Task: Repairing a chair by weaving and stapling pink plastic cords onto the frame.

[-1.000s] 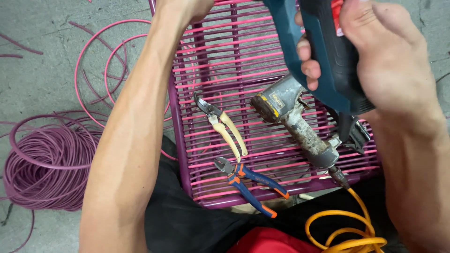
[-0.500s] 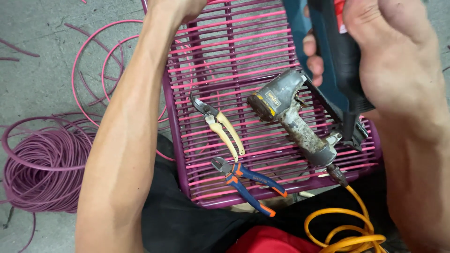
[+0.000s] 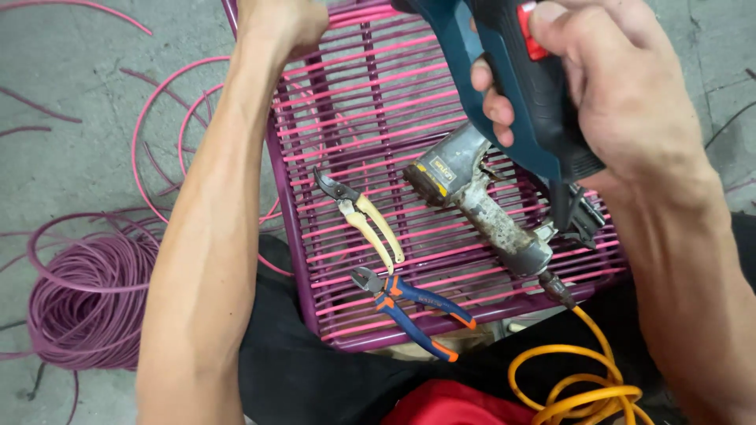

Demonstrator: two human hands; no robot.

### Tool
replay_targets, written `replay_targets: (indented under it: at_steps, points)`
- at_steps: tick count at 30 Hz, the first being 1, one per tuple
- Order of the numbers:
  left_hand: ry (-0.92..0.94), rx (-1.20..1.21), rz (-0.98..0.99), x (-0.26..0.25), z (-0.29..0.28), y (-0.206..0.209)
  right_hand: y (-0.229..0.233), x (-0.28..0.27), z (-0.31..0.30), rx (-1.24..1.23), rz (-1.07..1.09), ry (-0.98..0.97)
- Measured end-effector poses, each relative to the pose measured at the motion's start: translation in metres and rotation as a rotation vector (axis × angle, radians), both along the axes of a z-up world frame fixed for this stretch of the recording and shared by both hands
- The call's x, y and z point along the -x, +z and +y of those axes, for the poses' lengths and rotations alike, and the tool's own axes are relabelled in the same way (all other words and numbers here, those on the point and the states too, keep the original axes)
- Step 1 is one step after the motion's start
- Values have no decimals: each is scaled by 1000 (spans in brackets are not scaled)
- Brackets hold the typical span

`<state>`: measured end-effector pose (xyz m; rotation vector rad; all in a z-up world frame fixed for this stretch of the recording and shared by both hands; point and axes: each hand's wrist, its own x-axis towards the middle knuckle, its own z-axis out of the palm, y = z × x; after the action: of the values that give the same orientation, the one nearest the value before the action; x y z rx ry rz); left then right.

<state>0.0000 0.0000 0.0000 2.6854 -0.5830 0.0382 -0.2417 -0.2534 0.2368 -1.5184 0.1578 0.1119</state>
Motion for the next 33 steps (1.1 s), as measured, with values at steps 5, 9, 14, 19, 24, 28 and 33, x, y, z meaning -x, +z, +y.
replay_targets:
  at_steps: [5,9,14,19,24,28,33]
  points:
    - [68,142,16,7,-24,43,-26,15,-88,68,-57,74]
    - [229,126,273,11,-25,52,-218,11,-359,249,172,-31]
    - [265,277,222,30,-27,70,-331,51,-560,869,235,-19]
    - [227,369,446,47,-29,102,-327,86,-408,1366,320,-131]
    - [148,380,348,47,-27,88,-456,122,-381,1360,217,-53]
    - [60,416,329,44,-23,83,-503,121,-379,816,134,-38]
    - [86,319,512,50,-17,110,-447,88,-385,1016,325,43]
